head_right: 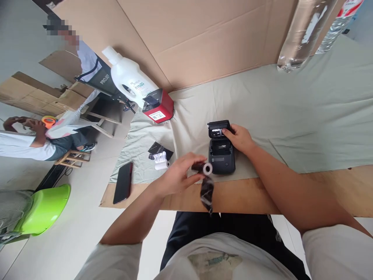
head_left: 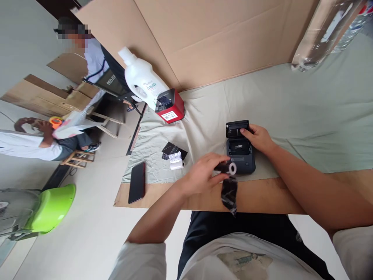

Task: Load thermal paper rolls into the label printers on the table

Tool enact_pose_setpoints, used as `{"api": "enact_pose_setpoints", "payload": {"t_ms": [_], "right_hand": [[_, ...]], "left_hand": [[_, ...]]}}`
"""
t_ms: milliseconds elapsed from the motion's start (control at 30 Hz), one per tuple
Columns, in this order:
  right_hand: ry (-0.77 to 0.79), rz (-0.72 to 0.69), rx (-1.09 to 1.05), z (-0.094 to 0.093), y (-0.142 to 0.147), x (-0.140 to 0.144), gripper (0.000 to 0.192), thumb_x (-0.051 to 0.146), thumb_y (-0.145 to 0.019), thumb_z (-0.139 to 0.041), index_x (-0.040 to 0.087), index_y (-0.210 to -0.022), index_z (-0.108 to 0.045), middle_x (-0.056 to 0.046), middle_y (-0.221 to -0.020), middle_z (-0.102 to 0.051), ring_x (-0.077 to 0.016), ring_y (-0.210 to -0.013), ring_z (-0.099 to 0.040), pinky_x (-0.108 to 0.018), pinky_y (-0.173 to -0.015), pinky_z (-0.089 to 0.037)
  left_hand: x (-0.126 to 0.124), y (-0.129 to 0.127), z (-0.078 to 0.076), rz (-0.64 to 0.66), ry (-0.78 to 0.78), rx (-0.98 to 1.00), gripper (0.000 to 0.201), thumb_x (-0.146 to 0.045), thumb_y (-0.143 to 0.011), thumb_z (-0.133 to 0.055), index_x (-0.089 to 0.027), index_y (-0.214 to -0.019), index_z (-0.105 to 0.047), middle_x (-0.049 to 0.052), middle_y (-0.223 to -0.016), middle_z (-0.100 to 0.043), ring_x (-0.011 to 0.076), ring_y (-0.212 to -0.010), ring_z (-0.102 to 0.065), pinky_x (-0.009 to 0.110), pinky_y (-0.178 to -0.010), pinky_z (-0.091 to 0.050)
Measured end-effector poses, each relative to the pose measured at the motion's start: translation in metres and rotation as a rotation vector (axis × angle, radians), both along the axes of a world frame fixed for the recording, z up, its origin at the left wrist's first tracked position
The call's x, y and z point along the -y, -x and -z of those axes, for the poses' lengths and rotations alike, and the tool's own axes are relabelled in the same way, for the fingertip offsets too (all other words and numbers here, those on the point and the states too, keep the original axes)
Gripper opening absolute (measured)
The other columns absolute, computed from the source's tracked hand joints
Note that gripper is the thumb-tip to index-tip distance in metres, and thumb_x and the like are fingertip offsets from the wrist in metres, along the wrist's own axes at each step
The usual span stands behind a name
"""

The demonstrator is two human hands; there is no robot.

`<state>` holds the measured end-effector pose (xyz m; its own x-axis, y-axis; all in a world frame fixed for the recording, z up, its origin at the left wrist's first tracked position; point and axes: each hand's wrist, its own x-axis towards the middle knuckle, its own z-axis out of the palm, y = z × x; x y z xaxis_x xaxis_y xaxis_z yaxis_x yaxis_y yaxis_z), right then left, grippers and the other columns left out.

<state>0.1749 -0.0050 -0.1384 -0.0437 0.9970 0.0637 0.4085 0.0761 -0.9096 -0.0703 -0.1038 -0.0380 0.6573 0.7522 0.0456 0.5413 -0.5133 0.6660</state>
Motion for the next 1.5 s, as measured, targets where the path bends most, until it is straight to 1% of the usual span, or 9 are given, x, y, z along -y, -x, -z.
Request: {"api": "enact_pose_setpoints", "payload": {"t_ms": [167,433,633,733,800,900,1000,1167,1500], "right_hand": [[-0.003,-0.025,0.012,-0.004,-0.001,0.001,0.043,0.055,-0.088,-0.052,0.019,-0.098,-0.072,-0.005,-0.093,-0.075,-0.0235,-0.09,-0.066,-0.035,-0.083,-0.05],[-0.005,-0.017,0.003,-0.003,0.0,-0.001,0.042,0.059,-0.087,-0.051,0.022,-0.092,-0.071,-0.003,-0.087,-0.072,-0.024,-0.088,-0.064,-0.034,-0.08,-0.05],[-0.018,-0.07,-0.133,-0.008,-0.001,0.003,0.045,0.06,-0.084,-0.05,0.021,-0.092,-0.071,-0.004,-0.088,-0.071,-0.024,-0.09,-0.064,-0.036,-0.082,-0.05],[-0.034,-0.172,-0.281,-0.013,-0.002,0.007,0.048,0.059,-0.086,-0.043,0.022,-0.09,-0.072,-0.006,-0.096,-0.073,-0.025,-0.098,-0.065,-0.039,-0.091,-0.05],[-0.005,-0.202,-0.352,-0.017,-0.004,0.008,0.057,0.065,-0.088,-0.035,0.022,-0.081,-0.072,-0.009,-0.093,-0.074,-0.0257,-0.098,-0.066,-0.04,-0.093,-0.049],[0.056,-0.097,-0.318,-0.021,-0.008,0.008,0.068,0.075,-0.088,-0.027,0.022,-0.074,-0.068,-0.011,-0.084,-0.072,-0.0259,-0.089,-0.068,-0.04,-0.084,-0.052],[0.113,0.051,0.003,-0.026,-0.014,0.006,0.058,0.076,-0.083,-0.045,0.023,-0.076,-0.064,-0.008,-0.075,-0.069,-0.0248,-0.075,-0.066,-0.038,-0.072,-0.049],[0.327,-0.233,0.338,-0.042,-0.02,0.009,0.049,0.073,-0.079,-0.06,0.024,-0.078,-0.065,-0.004,-0.058,-0.064,-0.0237,-0.063,-0.063,-0.036,-0.067,-0.044],[0.348,-0.501,0.031,-0.046,-0.022,0.015,0.065,0.053,-0.062,-0.081,0.022,-0.116,-0.063,-0.006,-0.098,-0.072,-0.0246,-0.086,-0.067,-0.035,-0.071,-0.052]], "left_hand": [[-0.051,-0.059,0.011,-0.049,-0.161,-0.136,0.025,-0.024,-0.087,-0.064,-0.021,-0.11,-0.056,0.01,-0.109,-0.068,0.0289,-0.109,-0.056,0.048,-0.099,-0.043],[-0.065,-0.072,0.035,-0.113,-0.179,-0.22,0.021,-0.025,-0.085,-0.068,-0.022,-0.106,-0.062,0.009,-0.108,-0.067,0.0302,-0.113,-0.053,0.048,-0.099,-0.039],[-0.057,-0.057,0.052,-0.419,-0.292,0.269,0.016,-0.036,-0.094,-0.057,-0.021,-0.091,-0.062,0.007,-0.095,-0.063,0.021,-0.096,-0.058,0.038,-0.092,-0.045],[-0.055,-0.043,0.07,-0.668,-0.214,0.503,0.03,-0.048,-0.098,-0.045,-0.021,-0.094,-0.057,0.005,-0.092,-0.061,0.0174,-0.089,-0.058,0.034,-0.085,-0.047],[-0.055,-0.037,0.083,-0.713,-0.138,0.555,0.038,-0.056,-0.097,-0.042,-0.02,-0.102,-0.056,0.006,-0.099,-0.062,0.018,-0.094,-0.06,0.035,-0.088,-0.048],[-0.057,-0.033,0.095,-0.669,-0.107,0.484,0.05,-0.062,-0.097,-0.038,-0.018,-0.113,-0.057,0.011,-0.111,-0.063,0.022,-0.107,-0.059,0.041,-0.098,-0.045],[-0.058,-0.034,0.095,-0.581,-0.151,0.285,0.057,-0.062,-0.098,-0.034,-0.017,-0.118,-0.061,0.014,-0.115,-0.064,0.0262,-0.115,-0.052,0.046,-0.105,-0.039],[-0.055,-0.039,0.086,-0.419,-0.091,0.053,0.056,-0.062,-0.091,-0.05,-0.016,-0.12,-0.063,0.014,-0.123,-0.063,0.0301,-0.12,-0.048,0.05,-0.108,-0.036],[-0.053,-0.031,0.072,-0.342,0.545,0.518,0.084,-0.046,-0.062,-0.086,-0.022,-0.131,-0.044,0.011,-0.122,-0.058,0.0212,-0.099,-0.063,0.035,-0.083,-0.054]]}}
